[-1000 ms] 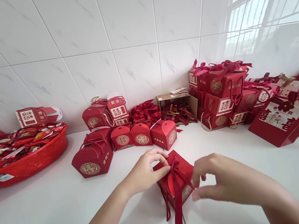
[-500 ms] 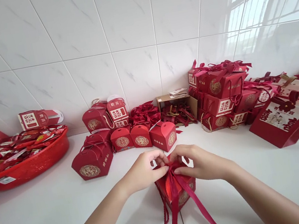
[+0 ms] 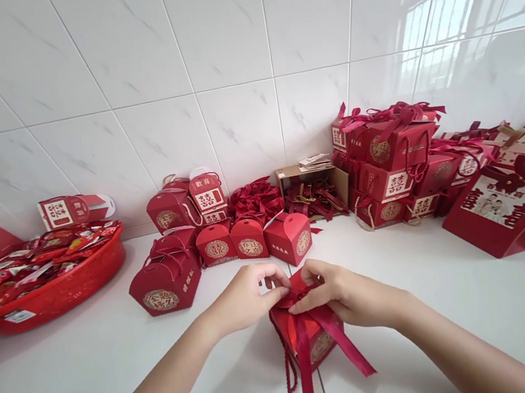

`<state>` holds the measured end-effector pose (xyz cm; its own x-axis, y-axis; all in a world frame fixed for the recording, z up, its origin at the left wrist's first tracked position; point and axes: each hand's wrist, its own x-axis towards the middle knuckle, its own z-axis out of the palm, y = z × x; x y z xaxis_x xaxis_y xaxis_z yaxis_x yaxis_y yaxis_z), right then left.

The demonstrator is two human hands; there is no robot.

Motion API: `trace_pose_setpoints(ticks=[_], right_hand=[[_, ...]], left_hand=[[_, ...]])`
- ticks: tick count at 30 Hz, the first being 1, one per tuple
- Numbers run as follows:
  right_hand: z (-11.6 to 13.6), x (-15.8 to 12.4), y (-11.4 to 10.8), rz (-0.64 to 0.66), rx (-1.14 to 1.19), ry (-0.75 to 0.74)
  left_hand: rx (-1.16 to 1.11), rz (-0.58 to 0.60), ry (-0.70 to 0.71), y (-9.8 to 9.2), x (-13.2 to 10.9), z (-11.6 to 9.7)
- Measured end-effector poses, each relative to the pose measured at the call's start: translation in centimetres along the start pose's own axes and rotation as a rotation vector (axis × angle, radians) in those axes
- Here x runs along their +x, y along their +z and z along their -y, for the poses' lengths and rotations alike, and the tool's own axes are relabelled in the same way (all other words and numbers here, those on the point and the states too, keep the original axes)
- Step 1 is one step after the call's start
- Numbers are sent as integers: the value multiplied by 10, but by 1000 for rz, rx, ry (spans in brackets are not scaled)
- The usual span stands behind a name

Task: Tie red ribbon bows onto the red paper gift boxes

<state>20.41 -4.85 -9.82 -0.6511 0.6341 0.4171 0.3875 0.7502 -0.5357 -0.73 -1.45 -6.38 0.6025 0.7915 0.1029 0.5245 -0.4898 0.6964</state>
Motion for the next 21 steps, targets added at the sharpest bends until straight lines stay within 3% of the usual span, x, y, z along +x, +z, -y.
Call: trace_pose_setpoints(ticks=[5, 13, 21], right_hand=[[-3, 0, 4, -29, -17, -13], [-12, 0, 9, 14, 63, -25], [-12, 0, 10, -11, 91, -52]], left_hand=[[43, -20, -14, -6, 0, -1], [165, 162, -16, -9, -6, -10], [232, 299, -14, -12, 5, -13]])
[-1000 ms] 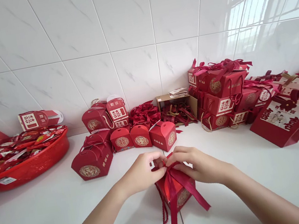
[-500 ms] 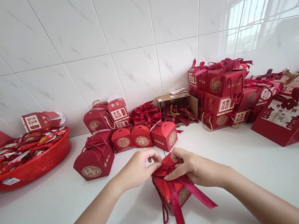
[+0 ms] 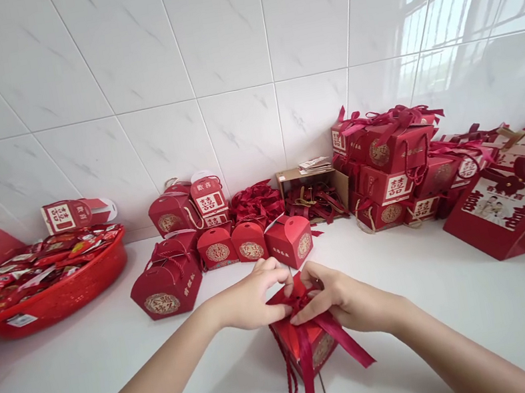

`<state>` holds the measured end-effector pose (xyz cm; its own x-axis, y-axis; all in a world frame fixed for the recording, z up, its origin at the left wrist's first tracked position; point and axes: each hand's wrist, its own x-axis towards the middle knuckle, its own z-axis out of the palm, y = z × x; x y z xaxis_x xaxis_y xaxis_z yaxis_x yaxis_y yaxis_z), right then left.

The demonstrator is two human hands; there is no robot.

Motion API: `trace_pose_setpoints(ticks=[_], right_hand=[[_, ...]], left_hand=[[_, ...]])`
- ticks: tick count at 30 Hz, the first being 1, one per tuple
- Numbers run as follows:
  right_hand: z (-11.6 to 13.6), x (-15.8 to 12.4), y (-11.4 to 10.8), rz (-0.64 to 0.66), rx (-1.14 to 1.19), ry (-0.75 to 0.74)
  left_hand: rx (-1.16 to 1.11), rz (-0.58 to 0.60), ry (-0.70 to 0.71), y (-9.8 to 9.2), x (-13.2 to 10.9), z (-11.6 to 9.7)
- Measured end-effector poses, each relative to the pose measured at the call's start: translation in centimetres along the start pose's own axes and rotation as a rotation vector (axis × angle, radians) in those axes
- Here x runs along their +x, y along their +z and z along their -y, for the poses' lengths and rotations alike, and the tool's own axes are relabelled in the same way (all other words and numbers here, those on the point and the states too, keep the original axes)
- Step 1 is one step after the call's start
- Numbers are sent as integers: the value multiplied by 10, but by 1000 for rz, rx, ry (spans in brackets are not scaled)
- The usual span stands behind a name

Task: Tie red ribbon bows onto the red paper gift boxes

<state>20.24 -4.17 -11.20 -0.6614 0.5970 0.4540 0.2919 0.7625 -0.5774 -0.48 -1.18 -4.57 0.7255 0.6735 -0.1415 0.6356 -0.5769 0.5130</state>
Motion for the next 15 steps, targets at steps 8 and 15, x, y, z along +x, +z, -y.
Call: trace_pose_setpoints(ticks=[8, 15], right_hand=[[-1, 1, 1, -2, 20, -5], [0, 0, -1, -11, 76, -26]], left_hand=[[-19, 40, -22, 0, 5, 0], [-378, 93, 57, 3, 7, 14]])
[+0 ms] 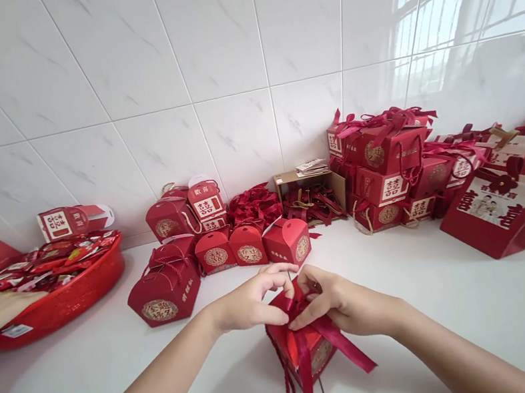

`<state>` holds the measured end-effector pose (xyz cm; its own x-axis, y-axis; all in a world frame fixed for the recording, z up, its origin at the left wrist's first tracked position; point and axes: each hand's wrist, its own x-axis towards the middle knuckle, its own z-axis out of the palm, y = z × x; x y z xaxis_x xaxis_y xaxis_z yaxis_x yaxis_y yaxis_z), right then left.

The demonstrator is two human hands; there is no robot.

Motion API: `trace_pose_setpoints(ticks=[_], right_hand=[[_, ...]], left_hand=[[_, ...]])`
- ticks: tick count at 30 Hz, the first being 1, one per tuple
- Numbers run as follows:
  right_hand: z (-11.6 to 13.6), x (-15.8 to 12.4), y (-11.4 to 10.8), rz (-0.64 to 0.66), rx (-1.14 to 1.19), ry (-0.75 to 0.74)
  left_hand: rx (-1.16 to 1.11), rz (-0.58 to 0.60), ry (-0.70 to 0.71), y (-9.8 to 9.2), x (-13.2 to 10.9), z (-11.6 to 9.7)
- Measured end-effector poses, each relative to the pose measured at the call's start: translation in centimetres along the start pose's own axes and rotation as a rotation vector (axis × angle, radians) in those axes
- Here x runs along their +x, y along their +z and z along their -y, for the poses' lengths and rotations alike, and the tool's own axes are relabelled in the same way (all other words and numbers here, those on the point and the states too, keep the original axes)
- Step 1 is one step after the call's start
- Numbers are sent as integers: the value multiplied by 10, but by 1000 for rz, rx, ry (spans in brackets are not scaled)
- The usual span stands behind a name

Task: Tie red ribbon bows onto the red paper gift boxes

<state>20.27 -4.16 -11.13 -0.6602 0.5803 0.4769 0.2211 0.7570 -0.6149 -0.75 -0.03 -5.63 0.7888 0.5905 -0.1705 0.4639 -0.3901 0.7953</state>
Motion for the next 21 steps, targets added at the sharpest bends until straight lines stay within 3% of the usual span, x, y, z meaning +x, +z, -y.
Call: trace_pose_setpoints(ticks=[3, 8, 15, 21], right_hand=[[-1, -1, 0, 1, 10, 15], [-2, -1, 1, 9, 0, 11], [1, 0, 0, 15, -25, 33], [1, -1, 1, 22, -35, 36]], left_hand=[[-2, -9, -34, -3, -1, 4], [221, -87, -104, -1, -4, 2], [56, -207, -108, 13, -5, -1], [273, -428, -48, 21, -10, 2]])
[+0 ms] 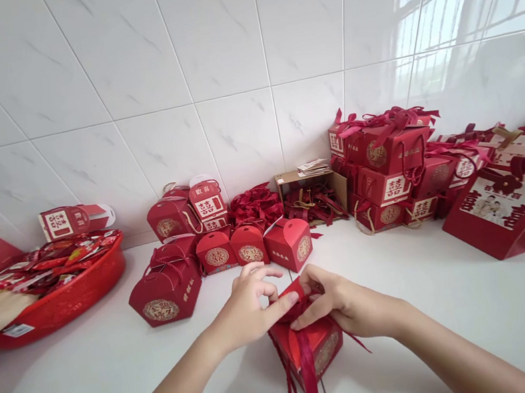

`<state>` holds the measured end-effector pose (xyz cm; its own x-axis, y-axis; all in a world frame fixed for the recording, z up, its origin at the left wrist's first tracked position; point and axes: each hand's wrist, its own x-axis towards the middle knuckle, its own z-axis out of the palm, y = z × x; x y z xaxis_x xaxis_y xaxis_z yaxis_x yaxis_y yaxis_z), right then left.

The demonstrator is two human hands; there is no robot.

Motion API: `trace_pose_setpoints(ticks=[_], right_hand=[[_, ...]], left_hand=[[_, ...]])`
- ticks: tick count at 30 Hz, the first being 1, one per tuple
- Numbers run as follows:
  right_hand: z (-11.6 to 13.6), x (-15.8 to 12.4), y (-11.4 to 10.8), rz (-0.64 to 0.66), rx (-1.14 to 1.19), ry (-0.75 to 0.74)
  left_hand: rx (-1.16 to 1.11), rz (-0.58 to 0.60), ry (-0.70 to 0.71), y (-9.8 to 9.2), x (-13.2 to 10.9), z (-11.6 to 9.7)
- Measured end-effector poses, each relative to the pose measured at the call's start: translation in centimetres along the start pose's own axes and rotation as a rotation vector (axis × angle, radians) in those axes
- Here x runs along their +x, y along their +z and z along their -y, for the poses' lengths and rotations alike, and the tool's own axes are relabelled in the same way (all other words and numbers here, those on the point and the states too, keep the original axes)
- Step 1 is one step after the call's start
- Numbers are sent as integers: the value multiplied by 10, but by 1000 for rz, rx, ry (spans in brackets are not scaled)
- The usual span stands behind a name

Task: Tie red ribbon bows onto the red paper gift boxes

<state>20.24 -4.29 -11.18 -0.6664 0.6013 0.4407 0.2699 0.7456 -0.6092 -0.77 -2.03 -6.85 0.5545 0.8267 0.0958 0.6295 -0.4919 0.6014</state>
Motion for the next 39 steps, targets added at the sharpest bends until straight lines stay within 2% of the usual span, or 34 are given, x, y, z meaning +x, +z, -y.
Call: trace_pose_setpoints(ticks=[2, 5, 8, 11, 18, 24, 29, 33, 36, 39], right_hand=[[0, 0, 0, -6, -5, -10], [-1, 0, -1, -51, -5, -43], [0, 1, -2, -134, 3, -43], [2, 1, -3, -235, 12, 54], [0, 4, -1, -320, 78, 227], [-8, 6, 9, -489, 306, 258], [-14, 6, 2, -594, 368, 274], [-14, 4, -6, -566, 412, 272], [-14, 2, -11, -452, 506, 267], [-14, -1, -14, -314, 581, 357]], left_hand=[[1, -91, 14, 5, -1, -1], [-137, -177, 9, 13, -2, -4], [-327, -174, -42, 20, -3, -8], [-418, -171, -86, 24, -5, -11], [-376, -226, -69, 34, -8, -11], [-395, -278, -119, 42, -9, -7], [-442, -261, -167, 44, -9, -5], [-475, -247, -155, 43, -9, -5], [-516, -209, -121, 38, -11, -5], [-637, -132, -114, 31, -11, -3]])
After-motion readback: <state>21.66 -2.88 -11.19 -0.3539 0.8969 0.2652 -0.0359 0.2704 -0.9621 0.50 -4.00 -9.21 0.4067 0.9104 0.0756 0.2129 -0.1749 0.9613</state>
